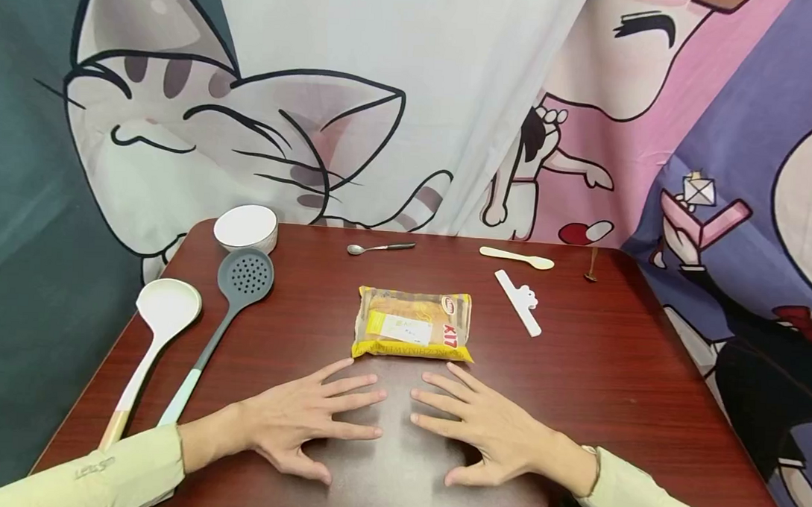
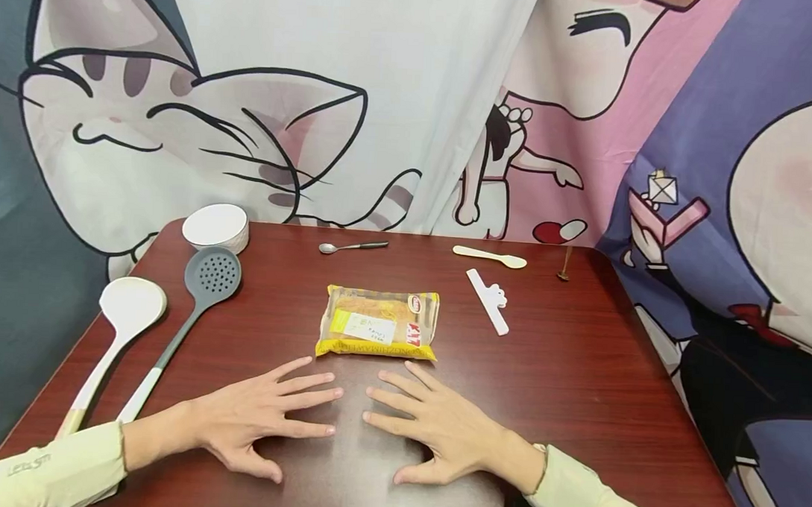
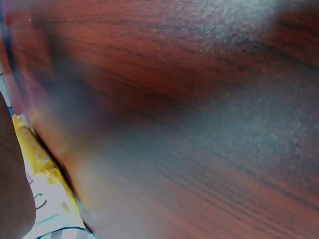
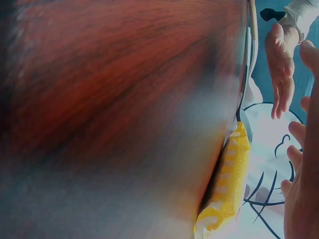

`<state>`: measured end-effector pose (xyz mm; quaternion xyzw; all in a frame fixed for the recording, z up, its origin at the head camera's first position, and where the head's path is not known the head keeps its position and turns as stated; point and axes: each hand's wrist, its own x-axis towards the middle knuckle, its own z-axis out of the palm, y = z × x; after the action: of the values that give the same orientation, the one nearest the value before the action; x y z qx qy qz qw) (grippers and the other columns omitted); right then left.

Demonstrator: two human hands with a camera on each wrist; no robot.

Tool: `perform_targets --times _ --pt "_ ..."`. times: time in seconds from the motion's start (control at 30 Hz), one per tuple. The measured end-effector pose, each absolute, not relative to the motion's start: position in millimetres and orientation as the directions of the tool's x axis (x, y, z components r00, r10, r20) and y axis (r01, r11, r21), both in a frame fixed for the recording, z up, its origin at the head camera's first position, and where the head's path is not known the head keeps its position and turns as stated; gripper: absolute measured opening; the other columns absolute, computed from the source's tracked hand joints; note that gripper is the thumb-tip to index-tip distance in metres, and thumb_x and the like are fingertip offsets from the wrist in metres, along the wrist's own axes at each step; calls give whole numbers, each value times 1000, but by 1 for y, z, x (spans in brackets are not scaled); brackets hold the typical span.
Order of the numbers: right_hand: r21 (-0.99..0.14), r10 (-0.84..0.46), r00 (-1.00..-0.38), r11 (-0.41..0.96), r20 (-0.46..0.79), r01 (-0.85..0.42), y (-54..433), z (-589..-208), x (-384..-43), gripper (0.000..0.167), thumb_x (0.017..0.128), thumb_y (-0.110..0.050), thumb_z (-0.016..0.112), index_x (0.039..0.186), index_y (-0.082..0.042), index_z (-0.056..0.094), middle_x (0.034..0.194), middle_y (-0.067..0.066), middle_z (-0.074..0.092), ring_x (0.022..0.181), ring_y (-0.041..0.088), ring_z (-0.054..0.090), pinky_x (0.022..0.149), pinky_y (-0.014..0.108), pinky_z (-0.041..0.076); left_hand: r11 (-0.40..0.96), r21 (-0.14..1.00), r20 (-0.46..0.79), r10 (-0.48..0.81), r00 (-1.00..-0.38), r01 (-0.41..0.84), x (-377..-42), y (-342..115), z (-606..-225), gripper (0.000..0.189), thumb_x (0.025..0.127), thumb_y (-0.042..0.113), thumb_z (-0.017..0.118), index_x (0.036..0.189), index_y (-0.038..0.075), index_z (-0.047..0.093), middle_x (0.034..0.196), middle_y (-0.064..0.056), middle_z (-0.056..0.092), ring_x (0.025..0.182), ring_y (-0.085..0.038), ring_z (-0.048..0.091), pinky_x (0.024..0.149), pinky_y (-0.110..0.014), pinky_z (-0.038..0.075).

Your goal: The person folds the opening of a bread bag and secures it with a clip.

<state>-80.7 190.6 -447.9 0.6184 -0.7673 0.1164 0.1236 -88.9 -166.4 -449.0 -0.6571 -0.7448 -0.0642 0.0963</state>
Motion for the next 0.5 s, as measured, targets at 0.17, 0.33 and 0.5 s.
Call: perform_targets --times 0.17,0.33,0.5 --pt "-16 -920 -208 215 331 -976 191 -448 -82 72 97 -66 39 149 -16 48 157 9 40 148 35 33 120 54 16 133 -41 232 965 -120 990 -89 -165 -450 77 89 70 53 153 30 39 164 -9 25 150 -33 27 117 -56 10" --pt "7 -913 -207 223 351 -975 190 -446 -87 71 97 -65 39 147 -15 49 158 9 38 146 36 34 119 55 19 143 -44 233 964 -129 989 -91 -163 -451 76 90 69 53 154 31 37 163 -9 28 150 -31 27 118 -54 8" --pt "21 -904 -197 221 380 -975 189 -444 -93 72 96 -63 44 147 -13 49 159 10 36 143 39 38 117 55 23 164 -62 241 960 -145 984 -96 -161 -448 76 91 68 51 156 31 33 163 -9 29 150 -31 28 117 -55 9"
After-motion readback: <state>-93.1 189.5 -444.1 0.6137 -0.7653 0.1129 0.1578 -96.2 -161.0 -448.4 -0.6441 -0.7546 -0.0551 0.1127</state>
